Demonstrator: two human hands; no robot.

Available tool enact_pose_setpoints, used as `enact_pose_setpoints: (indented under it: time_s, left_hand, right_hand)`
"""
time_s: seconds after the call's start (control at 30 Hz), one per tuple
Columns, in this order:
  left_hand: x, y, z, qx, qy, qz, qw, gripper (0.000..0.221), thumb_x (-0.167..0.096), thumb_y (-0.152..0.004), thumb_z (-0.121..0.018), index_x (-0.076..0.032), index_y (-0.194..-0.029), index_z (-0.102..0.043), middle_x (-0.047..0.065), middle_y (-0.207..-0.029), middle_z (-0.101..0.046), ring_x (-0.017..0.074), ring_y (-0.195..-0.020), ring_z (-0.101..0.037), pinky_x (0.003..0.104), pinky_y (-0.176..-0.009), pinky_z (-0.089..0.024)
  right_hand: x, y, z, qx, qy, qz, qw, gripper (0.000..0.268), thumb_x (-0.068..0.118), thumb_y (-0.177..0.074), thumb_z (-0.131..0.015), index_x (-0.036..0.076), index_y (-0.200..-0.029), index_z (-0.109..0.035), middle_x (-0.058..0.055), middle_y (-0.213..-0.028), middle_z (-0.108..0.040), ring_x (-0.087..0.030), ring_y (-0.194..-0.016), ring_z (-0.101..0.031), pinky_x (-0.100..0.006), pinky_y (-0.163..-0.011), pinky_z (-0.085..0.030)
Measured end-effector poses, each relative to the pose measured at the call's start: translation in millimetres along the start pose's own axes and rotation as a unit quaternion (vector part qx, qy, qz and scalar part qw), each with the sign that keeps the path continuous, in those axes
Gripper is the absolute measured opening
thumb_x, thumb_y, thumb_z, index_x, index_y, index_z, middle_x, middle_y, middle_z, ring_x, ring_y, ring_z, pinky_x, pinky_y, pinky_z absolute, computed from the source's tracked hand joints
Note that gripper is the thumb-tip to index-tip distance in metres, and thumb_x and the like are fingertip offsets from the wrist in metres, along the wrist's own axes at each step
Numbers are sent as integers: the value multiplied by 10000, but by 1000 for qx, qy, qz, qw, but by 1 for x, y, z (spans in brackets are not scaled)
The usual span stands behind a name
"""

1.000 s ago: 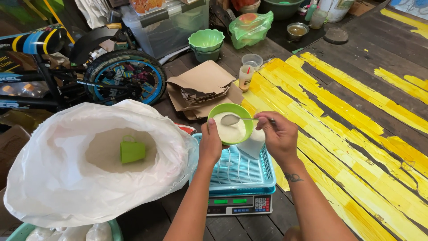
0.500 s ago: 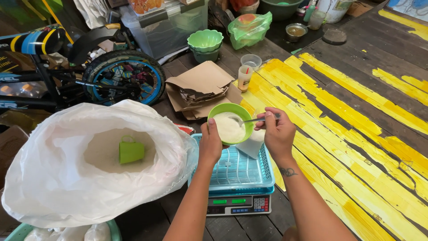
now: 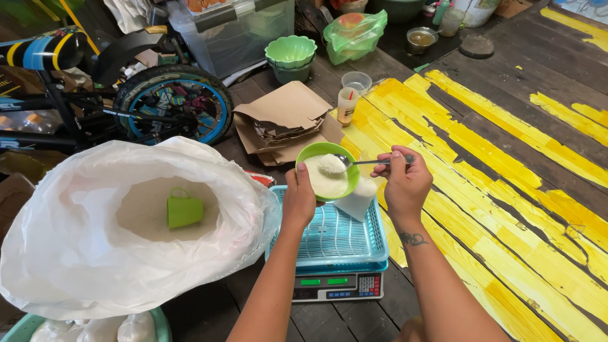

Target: Packaging sugar from a large sack into smaller plastic bags using a scoop, spoon, and digital scale.

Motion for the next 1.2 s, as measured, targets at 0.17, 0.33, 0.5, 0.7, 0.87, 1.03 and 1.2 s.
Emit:
enact_pose_setpoints:
  time_s: [0.17,0.33,0.5,0.7,0.87,1.03,1.2]
  left_hand:
    - [4,-4,-2,-2,-2,-2,1000,810,-674,-1027,-185,5,-1411,-399,291,-1026,-651,346,-813,-775,380,-719,-688]
    - [1,-2,-4,-1,-15,4,1000,798,-665,-1027,-171,-10,-1423,-398,288,-1021,-661,349,-817,-777,375,-741,-679]
    - [3,-6,-7,1,-21,4,1000,823,-688,-1020,-159,-11,-1424,-394,278,-1003,-671,339,-815,-778,372,-742,-675]
    - [16,-18,-19,0,-45,12,999,802,-680,-1029,-152,-33,-1444,-383,230,-958,-693,283,-779,-780,347,-711,-663]
    - [32,-32,-33,-2,-60,19,998,811,-668,-1041,-154,-7,-1457,-373,234,-961,-694,290,-782,-775,360,-712,-647]
    - [39,-36,-43,-4,-68,28,997,796,-667,-1045,-164,-25,-1462,-384,222,-943,-700,280,-757,-770,344,-688,-640]
    - [41,-39,-47,-8,-67,36,997,798,-678,-1042,-165,-37,-1455,-401,229,-952,-704,286,-781,-772,351,-714,-626]
  right_hand:
    - [-4,-2,2,-2,-5,-4,1000,208,53,-1075,-484,-65,-1199,-603,-199,-911,-699,-198,-717,-716,-353,-684,-665]
    - [-3,-2,3,-9,-6,-10,1000,210,69,-1076,-482,-50,-1196,-606,-181,-907,-696,-184,-724,-712,-340,-697,-657]
    - [-7,-5,7,-16,-16,-13,1000,201,67,-1073,-486,-46,-1193,-601,-172,-906,-696,-173,-713,-707,-339,-695,-663]
    - [-36,-11,19,-72,-65,-72,993,205,76,-1035,-497,-53,-1170,-581,-156,-858,-696,-144,-654,-691,-314,-647,-672]
    - [-44,-13,29,-97,-70,-93,988,203,69,-1021,-504,-60,-1161,-573,-159,-848,-694,-136,-641,-687,-309,-633,-671]
    - [-50,-18,40,-116,-72,-92,986,196,68,-1016,-510,-54,-1155,-575,-158,-848,-692,-138,-635,-686,-310,-622,-668]
    - [-56,-22,48,-118,-62,-87,987,190,69,-1029,-510,-49,-1163,-576,-171,-862,-697,-145,-632,-689,-310,-617,-667]
Point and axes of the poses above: each hand's wrist, its own y-axis away from the middle knuckle, its own z-axis out of the back of the hand, x = y × z, the point moved 9 cm from there along -y, towards the middle knuckle
